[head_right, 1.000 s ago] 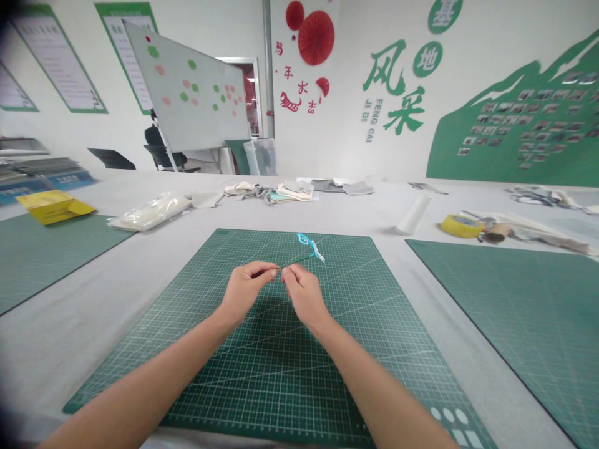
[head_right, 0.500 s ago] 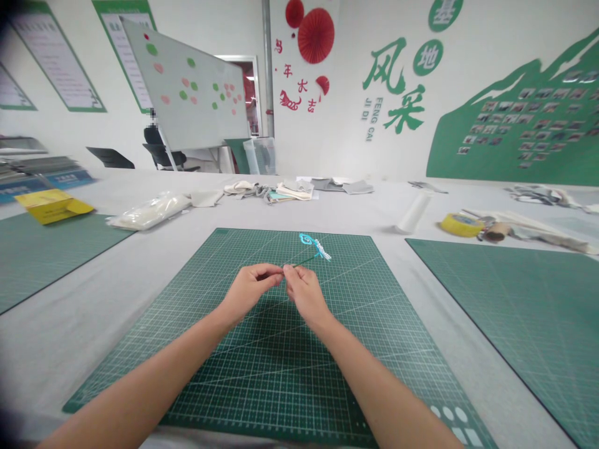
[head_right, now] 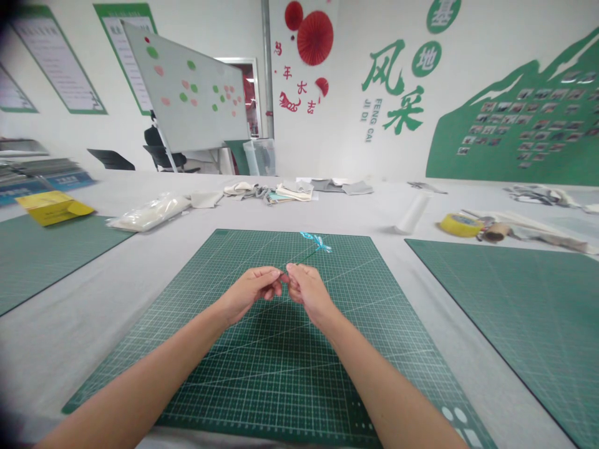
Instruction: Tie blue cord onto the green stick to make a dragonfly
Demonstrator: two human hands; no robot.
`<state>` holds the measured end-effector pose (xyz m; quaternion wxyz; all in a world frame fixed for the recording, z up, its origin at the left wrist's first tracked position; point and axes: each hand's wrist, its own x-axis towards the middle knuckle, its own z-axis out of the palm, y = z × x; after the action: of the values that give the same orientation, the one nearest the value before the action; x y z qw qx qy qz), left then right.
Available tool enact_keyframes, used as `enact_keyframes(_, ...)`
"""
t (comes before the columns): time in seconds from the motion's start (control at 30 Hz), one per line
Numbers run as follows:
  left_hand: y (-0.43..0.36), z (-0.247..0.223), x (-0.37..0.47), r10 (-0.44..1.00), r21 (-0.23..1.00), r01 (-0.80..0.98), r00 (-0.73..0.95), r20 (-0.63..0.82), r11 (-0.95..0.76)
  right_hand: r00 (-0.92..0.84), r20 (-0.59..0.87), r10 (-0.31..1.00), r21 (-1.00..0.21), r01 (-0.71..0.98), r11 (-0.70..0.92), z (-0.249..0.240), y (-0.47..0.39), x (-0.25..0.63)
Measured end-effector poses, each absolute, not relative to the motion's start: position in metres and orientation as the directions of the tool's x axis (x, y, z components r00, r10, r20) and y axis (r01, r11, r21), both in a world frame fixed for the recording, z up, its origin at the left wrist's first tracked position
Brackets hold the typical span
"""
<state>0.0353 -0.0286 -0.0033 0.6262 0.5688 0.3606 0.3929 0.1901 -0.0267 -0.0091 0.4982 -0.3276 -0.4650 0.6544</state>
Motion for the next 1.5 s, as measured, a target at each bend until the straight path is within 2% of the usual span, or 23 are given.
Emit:
enact_keyframes(0.13,-0.0320,-0.0003,0.0372,0.902,0.999,-0.037,0.429,0.040,-0.026,-0.279,0.054,0.959,-0.973,-0.232,-0.013,-0.0110,-0.0258,0.1891)
enact_keyframes(0.2,-0.0333,0.0005,0.0383,0.905,0.998,-0.056,0.424,0.033,-0.010,-0.280,0.057,0.958,-0.982,-0.188,0.003,-0.0119,-0.0257,0.1882)
enact_keyframes(0.53,-0.0329,0.0034,0.0389,0.947,0.986,-0.148,0.322,-0.023,0.074,-0.298,0.187,0.936,-0.978,-0.142,0.150,-0.0138,-0.0293,0.1854)
enact_keyframes(1.1,-0.0353,0.0061,0.0426,0.966,0.983,-0.178,0.260,-0.005,0.053,-0.291,0.146,0.945,-0.987,-0.108,0.120,-0.0072,-0.0312,0.1855)
enact_keyframes(1.5,-0.0343,0.0025,0.0410,0.947,0.931,-0.325,0.316,-0.059,0.166,-0.293,0.143,0.945,-0.989,-0.089,0.122,-0.0074,-0.0311,0.1857)
